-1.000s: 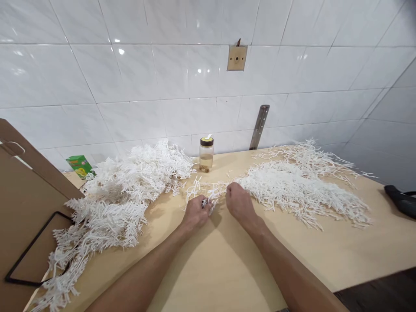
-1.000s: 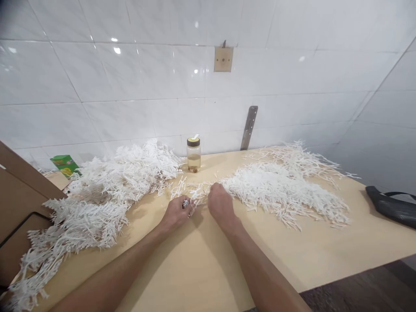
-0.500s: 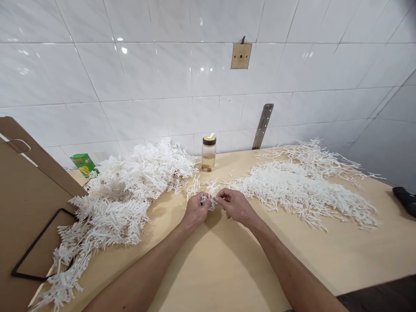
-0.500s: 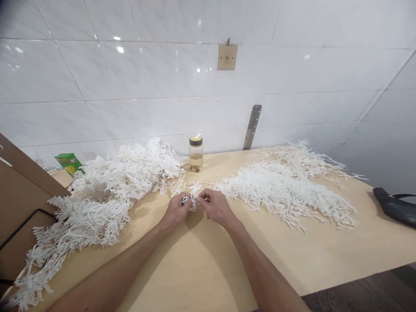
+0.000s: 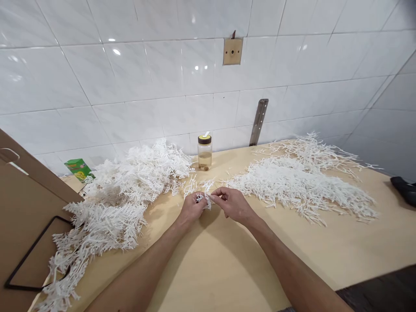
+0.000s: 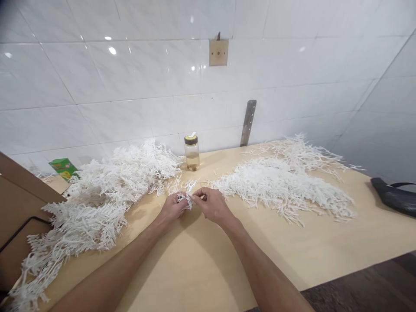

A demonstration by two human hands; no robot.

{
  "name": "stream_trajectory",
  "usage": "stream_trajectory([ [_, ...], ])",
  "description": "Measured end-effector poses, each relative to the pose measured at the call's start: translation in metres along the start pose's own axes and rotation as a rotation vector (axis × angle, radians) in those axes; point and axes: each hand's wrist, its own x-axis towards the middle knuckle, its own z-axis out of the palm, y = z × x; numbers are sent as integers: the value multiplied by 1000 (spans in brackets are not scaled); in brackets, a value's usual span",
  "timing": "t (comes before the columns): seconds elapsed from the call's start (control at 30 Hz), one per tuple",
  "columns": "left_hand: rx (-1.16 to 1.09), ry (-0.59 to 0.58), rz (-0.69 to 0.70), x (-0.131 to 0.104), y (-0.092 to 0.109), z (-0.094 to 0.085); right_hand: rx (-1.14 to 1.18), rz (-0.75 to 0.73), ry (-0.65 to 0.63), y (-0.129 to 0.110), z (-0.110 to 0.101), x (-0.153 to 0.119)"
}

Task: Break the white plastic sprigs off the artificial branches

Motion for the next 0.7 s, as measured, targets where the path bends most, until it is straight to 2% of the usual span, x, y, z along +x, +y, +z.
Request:
stream_trajectory([
  [0.2,-7,-37,-43,-4,6,0,-122,-63,61,0,2,2],
  [0.37,-5,-58,-58,-7,11,0,-229,-138,52,-1,4,1],
  [0.57,120,61,28,0,-2,4,-303,-207,59,2,8,2],
  [0.7,226,95,65,8,-12,4,-365,-272,95,4,20,-1],
])
